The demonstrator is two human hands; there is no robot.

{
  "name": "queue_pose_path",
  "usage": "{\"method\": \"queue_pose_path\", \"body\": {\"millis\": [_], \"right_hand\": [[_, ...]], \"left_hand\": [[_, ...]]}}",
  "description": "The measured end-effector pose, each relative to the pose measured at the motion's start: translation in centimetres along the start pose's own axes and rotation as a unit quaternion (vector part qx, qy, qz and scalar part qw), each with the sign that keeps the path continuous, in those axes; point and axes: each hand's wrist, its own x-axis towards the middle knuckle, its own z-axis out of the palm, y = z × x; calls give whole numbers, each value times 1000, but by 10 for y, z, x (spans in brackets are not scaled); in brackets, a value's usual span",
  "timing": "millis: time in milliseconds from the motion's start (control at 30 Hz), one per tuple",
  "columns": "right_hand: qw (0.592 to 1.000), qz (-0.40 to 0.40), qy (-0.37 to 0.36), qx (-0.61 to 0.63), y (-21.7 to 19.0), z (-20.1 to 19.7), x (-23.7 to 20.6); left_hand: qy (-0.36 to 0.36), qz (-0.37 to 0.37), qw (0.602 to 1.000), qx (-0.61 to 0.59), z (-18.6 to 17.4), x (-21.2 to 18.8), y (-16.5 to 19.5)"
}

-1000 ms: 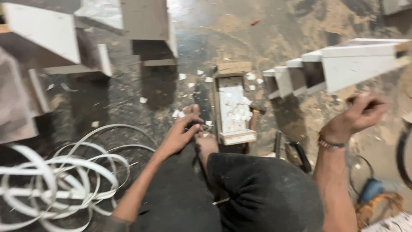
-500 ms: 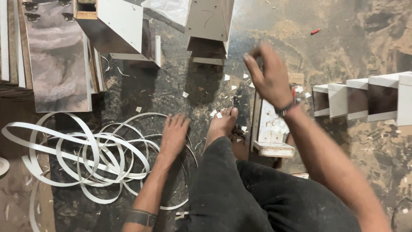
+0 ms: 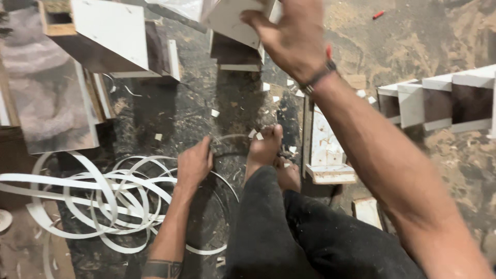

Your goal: The person sits on the workshop floor applying white edge banding tape to the edges of small triangular wood panels. They align the tape along a panel edge, press it with a hand iron, trim off excess tape by hand, and set finished panels aside with a pile of completed pieces nearby.

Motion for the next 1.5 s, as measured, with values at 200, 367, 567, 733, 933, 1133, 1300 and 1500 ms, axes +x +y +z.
{"method": "queue_pose_path", "body": {"millis": [200, 367, 567, 733, 933, 1133, 1300, 1500], "right_hand": [[898, 332, 111, 266, -18, -77, -140], [743, 603, 109, 268, -34, -66, -272], [836, 535, -20, 120, -22, -79, -333], [888, 438, -136, -30, -18, -108, -321], [879, 458, 10, 134, -40, -120, -308], [711, 595, 20, 374, -29, -137, -308], [769, 555, -61, 311, -13, -122, -328], [674, 574, 280, 371, 29, -151, -356]], "left_hand": [[127, 69, 966, -215, -25, -14, 55], [137, 46, 935, -324, -35, -31, 105], [119, 95, 926, -347, -32, -37, 150], [80, 156, 946, -271, -28, -22, 177], [40, 230, 955, -184, -11, 2, 196], [-27, 222, 970, -96, -6, 19, 202], [-35, 256, 962, -82, -12, 26, 195], [-91, 109, 986, -91, -56, 19, 67]]}}
